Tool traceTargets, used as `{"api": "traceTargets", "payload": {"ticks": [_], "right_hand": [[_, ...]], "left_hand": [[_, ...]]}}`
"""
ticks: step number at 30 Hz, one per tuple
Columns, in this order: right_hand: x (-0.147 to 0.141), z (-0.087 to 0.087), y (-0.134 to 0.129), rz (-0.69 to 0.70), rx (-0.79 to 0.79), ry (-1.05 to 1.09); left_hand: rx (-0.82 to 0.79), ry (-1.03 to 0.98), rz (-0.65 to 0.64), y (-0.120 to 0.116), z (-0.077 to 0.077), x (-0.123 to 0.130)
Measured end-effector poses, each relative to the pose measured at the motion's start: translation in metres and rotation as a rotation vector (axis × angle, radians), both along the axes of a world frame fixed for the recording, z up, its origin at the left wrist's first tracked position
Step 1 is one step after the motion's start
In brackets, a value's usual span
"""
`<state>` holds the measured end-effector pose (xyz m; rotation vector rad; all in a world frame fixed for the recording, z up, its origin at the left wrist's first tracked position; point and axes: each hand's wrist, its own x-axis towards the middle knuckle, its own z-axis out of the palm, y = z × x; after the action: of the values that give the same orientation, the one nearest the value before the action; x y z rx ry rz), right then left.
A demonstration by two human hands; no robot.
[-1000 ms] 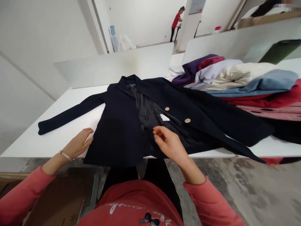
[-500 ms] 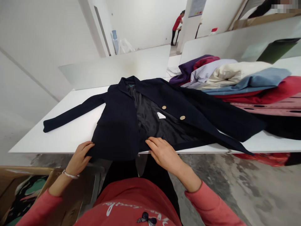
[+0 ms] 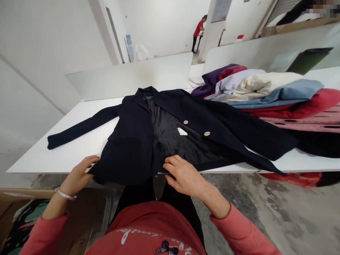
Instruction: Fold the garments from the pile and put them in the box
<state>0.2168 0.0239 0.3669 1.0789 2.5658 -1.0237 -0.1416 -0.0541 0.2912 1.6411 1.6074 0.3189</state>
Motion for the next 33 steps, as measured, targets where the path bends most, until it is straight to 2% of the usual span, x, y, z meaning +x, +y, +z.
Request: {"api": "traceTargets", "payload": {"ticks": [3, 6, 9, 11, 14, 17, 20, 24, 27, 30, 33], "right_hand": [[-0.012, -0.002, 0.004, -0.017, -0.023, 0.097], [-0.028, -0.017, 0.019, -0.103, -0.075, 0.111], [-0.048, -0.04, 0.043, -0.287, -0.183, -0.064], [-0.061, -0.054, 0.059, -0.338, -0.247, -0.206], [-0.077, -0.067, 0.075, -0.325, -0.256, -0.387], [-0.085, -0.073, 0.081, -0.294, -0.183, -0.532], [-0.088, -0.08, 0.084, -0.312, -0.172, -0.546], [-0.087, -0.093, 0.088, -0.374, -0.237, -0.479], [-0.085, -0.094, 0.095, -0.44, -0.251, -0.423], [-0.079, -0.088, 0.106, -0.506, -0.238, -0.362], [-0.068, -0.084, 0.113, -0.555, -0.206, -0.329]], "left_hand": [[0.115, 0.095, -0.068, -0.011, 0.004, 0.015], [0.183, 0.128, -0.133, -0.017, 0.011, 0.031], [0.242, 0.143, -0.188, -0.019, 0.015, 0.042], [0.274, 0.13, -0.207, -0.019, 0.016, 0.046], [0.301, 0.083, -0.159, -0.017, 0.016, 0.047], [0.291, 0.046, -0.035, -0.015, 0.018, 0.047], [0.262, 0.031, 0.054, -0.014, 0.019, 0.049], [0.261, 0.014, 0.054, -0.013, 0.018, 0.052], [0.273, 0.009, 0.045, -0.014, 0.018, 0.053], [0.283, 0.003, 0.039, -0.014, 0.021, 0.054], [0.293, -0.009, -0.041, -0.014, 0.024, 0.061]]}}
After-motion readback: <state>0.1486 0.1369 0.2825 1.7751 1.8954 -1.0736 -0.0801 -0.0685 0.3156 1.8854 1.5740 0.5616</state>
